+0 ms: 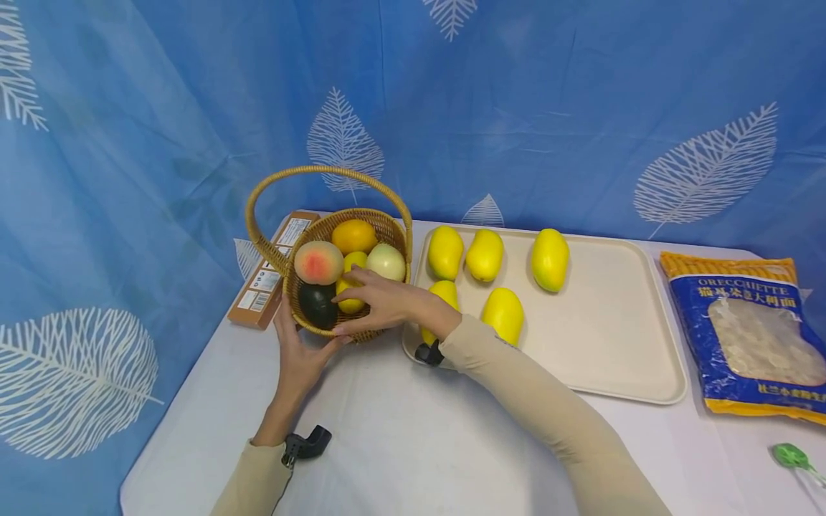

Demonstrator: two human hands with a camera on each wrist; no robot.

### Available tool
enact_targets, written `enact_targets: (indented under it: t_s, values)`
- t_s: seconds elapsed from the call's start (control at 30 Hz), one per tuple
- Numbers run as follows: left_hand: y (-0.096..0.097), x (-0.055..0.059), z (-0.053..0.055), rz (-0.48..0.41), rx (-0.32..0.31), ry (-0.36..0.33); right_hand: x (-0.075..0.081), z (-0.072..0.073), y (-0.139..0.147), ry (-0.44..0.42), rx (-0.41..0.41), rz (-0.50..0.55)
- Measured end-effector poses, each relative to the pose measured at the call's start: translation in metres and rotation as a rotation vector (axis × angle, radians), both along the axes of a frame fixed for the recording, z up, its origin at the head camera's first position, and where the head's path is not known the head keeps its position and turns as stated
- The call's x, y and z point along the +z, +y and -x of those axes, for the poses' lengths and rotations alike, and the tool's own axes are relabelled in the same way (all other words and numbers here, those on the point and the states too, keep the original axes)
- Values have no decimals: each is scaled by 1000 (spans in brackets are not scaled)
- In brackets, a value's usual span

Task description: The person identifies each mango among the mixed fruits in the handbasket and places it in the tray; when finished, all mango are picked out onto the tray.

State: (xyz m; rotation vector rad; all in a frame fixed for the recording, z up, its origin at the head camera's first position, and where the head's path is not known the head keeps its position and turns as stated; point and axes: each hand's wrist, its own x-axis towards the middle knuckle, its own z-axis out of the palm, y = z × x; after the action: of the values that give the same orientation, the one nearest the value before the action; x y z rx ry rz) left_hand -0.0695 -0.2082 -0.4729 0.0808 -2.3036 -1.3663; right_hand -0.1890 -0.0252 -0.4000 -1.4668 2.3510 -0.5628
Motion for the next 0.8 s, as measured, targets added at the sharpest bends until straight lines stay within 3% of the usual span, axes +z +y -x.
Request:
enact_targets:
  t_s: [0.37, 0.8]
  values:
    - [0, 0, 0, 18, -6, 15, -1, 0, -8, -23, -44, -67]
    - [-1, -3, 1, 25, 2, 0, -4, 1, -11, 13, -60, -86]
